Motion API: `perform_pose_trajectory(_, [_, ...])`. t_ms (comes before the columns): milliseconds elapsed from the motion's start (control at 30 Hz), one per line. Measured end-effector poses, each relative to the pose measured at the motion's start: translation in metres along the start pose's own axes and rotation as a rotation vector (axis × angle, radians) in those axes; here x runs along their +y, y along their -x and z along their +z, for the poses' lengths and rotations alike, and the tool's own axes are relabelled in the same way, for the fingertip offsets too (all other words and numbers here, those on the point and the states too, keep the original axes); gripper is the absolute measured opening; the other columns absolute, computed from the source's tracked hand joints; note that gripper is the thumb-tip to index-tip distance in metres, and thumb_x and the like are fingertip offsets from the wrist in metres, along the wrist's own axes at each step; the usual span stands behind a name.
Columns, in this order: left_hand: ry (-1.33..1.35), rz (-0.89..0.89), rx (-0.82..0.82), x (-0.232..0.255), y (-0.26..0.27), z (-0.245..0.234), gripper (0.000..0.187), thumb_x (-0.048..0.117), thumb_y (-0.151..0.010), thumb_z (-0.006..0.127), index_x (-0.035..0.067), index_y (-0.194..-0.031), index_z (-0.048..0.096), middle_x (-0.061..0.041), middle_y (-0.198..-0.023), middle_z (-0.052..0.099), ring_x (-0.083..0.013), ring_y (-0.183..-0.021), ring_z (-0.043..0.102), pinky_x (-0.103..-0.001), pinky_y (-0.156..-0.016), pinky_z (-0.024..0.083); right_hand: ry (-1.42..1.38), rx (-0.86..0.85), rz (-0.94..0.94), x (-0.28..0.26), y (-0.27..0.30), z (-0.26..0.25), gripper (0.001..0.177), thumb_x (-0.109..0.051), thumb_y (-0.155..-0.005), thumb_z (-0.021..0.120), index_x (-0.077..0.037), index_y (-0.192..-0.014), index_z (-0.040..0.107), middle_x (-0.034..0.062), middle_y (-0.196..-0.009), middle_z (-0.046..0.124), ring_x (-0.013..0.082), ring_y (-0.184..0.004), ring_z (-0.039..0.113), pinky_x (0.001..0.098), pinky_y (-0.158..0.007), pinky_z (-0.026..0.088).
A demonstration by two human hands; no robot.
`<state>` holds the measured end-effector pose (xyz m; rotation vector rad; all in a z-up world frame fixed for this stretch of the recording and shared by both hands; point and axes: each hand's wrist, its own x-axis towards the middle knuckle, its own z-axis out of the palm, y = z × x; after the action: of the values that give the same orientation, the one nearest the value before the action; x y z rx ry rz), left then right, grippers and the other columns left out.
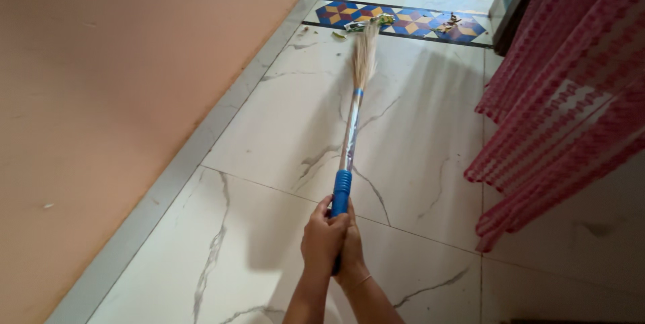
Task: The person sweeps the tiled floor using a broom, pushing debris along the baseboard and away from the clay pot.
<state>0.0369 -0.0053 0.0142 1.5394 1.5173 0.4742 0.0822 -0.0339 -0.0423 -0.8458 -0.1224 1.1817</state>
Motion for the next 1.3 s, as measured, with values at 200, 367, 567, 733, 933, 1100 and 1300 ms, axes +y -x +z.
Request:
perform_pose_trajectory(200, [0.193, -0.052, 0.106, 0.006, 0.022, -0.012, 0.075, 0.035, -0.071, 0.063, 0.025, -0.146, 0.055, -0.009, -0.107, 0.078, -0.0244, -0.095, 0.077, -0.038, -0.087, 0.058, 0.061, -0.182, 0.052, -0.011, 0.006, 0.004, 0.069, -0.009, -0.095, 0.041, -0.027, -0.160, 0.028, 0.0049, -0.091, 0.060, 0.0105, -0.073, 0.061, 0.0238, -0.062, 0.059])
perform_pose_trajectory(367, [0.240, -0.006, 0.255, -0.015, 0.019, -0.006, 0.075, 0.035, -0.074, 0.064, 0.018, -0.146, 0.051, -0.010, -0.112, 0.075, -0.0227, -0.099, 0.073, -0.037, -0.085, 0.056, 0.105, -0.221, 0.212, -0.009, 0.004, 0.004, 0.066, -0.008, -0.096, 0.041, -0.024, -0.160, 0.031, 0.0052, -0.092, 0.059, 0.0105, -0.072, 0.060, 0.0238, -0.060, 0.059])
perform_pose_trajectory(567, [0.168, -0.100, 0.116, -0.037, -0.001, -0.017, 0.072, 0.038, -0.077, 0.065, 0.014, -0.145, 0.054, -0.013, -0.102, 0.076, -0.0235, -0.089, 0.076, -0.034, -0.082, 0.058, 0.228, -0.058, 0.195, 0.017, 0.006, 0.010, 0.058, -0.019, -0.102, 0.037, -0.028, -0.159, 0.030, 0.0057, -0.092, 0.059, 0.0081, -0.069, 0.060, 0.0234, -0.056, 0.056])
perform_pose_trajectory(733, [0.283, -0.046, 0.091, -0.030, 0.003, -0.018, 0.076, 0.037, -0.073, 0.062, 0.015, -0.146, 0.055, -0.014, -0.097, 0.077, -0.0283, -0.082, 0.074, -0.038, -0.076, 0.058, 0.353, 0.030, 0.165, 0.011, 0.007, 0.014, 0.056, -0.024, -0.104, 0.035, -0.033, -0.159, 0.027, 0.0046, -0.096, 0.061, 0.0084, -0.073, 0.061, 0.0240, -0.059, 0.057])
perform_pose_trajectory(933, [0.157, -0.073, 0.234, -0.031, 0.008, -0.017, 0.078, 0.043, -0.074, 0.066, 0.018, -0.147, 0.051, -0.012, -0.118, 0.073, -0.0260, -0.104, 0.071, -0.038, -0.090, 0.055, 0.134, -0.206, 0.224, 0.013, 0.000, 0.008, 0.060, -0.014, -0.101, 0.037, -0.027, -0.159, 0.031, 0.0068, -0.098, 0.061, 0.0114, -0.077, 0.063, 0.0247, -0.066, 0.060])
perform_pose_trajectory(1100, [0.122, -0.127, 0.131, -0.033, 0.006, -0.029, 0.078, 0.043, -0.073, 0.063, 0.023, -0.147, 0.052, -0.011, -0.119, 0.075, -0.0267, -0.107, 0.074, -0.038, -0.093, 0.056, 0.216, -0.037, 0.238, 0.030, 0.004, 0.009, 0.057, -0.023, -0.102, 0.032, -0.029, -0.158, 0.030, 0.0066, -0.094, 0.059, 0.0107, -0.072, 0.061, 0.0271, -0.060, 0.058])
perform_pose_trajectory(1300, [0.131, -0.070, 0.228, -0.025, 0.014, -0.021, 0.080, 0.043, -0.072, 0.064, 0.020, -0.147, 0.050, -0.012, -0.121, 0.073, -0.0288, -0.108, 0.073, -0.040, -0.093, 0.057, 0.115, -0.246, 0.232, 0.019, -0.006, 0.001, 0.062, -0.014, -0.099, 0.039, -0.028, -0.158, 0.029, 0.0040, -0.092, 0.059, 0.0108, -0.072, 0.061, 0.0266, -0.061, 0.059])
